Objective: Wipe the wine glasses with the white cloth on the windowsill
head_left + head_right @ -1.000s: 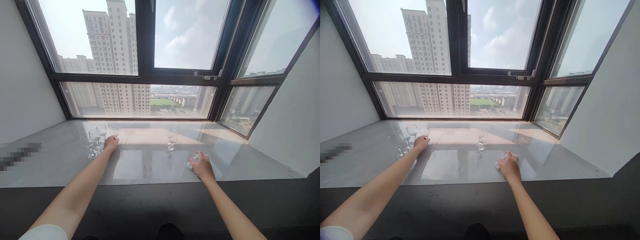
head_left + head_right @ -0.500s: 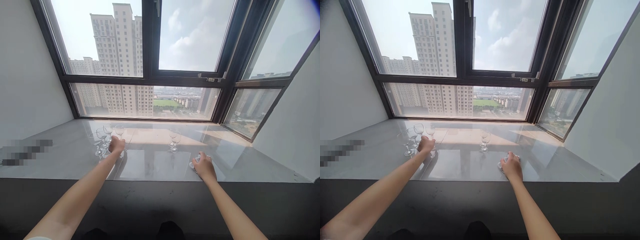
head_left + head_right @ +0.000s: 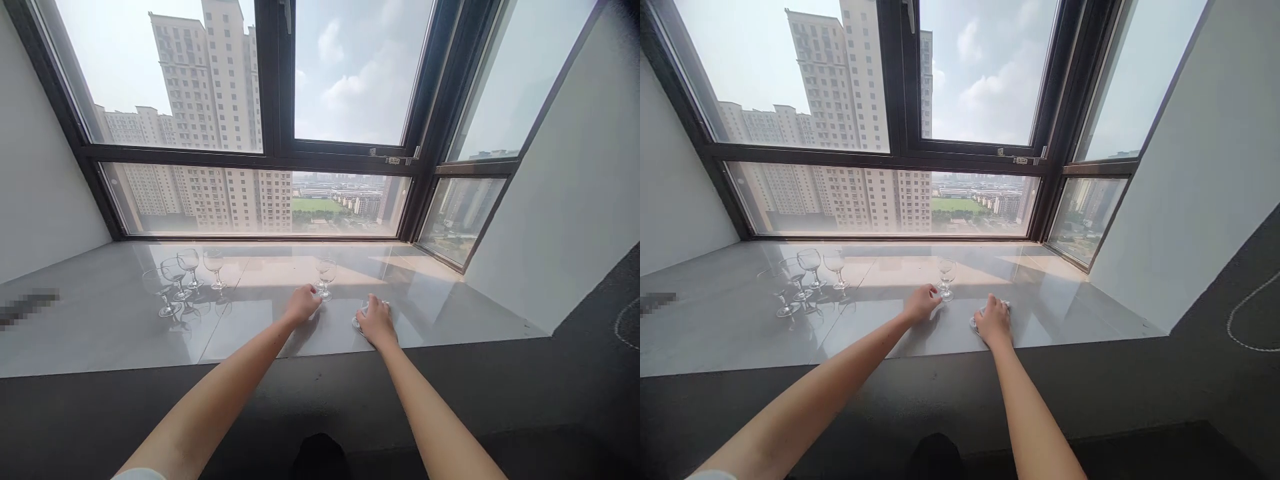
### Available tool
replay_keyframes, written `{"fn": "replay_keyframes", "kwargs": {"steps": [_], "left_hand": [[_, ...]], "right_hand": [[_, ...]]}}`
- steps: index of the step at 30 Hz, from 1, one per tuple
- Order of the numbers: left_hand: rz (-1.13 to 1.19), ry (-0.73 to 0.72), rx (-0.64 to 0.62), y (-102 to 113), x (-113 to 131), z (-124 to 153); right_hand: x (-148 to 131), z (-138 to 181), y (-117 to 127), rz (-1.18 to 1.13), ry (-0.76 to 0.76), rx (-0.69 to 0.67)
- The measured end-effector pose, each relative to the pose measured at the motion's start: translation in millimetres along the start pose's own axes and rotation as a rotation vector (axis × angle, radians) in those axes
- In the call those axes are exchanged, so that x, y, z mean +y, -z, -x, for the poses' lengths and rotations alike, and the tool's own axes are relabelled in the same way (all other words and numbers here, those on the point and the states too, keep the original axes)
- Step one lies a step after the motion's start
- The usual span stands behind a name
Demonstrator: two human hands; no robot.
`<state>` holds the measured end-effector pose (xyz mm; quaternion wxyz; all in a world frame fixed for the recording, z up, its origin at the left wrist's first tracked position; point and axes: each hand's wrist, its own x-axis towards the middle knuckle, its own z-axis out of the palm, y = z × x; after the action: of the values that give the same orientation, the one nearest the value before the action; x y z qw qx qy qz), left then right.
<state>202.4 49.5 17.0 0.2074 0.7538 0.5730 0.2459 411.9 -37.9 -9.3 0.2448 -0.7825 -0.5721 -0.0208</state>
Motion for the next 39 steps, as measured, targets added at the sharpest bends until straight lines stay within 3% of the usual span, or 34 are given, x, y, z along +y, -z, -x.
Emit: {"fn": "replay_keyframes", "kwargs": {"steps": [4,8,16,20,31,35,39], "left_hand": [[-0.035,0.056,0.048,-20,22,-18],[-0.050,0.078,0.045,-28,27,-28],[-0.056,-0.024,0.002,-15,10,-22],[-0.108,0.020,0.078,14,-26,-12],[-0.228,0.399,0.292,130,-162,12],[-0.244,0.497,0.376,155,-192,20],[-0.237,0.560,0.376,170,-207,23]], "right_hand": [[0,0,2,-0.015,-0.013,-0.006],[-2,1,3,-0.024,-0.004,0.004],[1,1,0,-0.022,0.014,0.019],[2,0,-2,-0.002,0.018,0.033],[5,-1,-5,0.012,0.022,0.000],[3,0,-3,0.008,0.013,-0.013],[2,0,-3,0.028,0.011,-0.005]]}}
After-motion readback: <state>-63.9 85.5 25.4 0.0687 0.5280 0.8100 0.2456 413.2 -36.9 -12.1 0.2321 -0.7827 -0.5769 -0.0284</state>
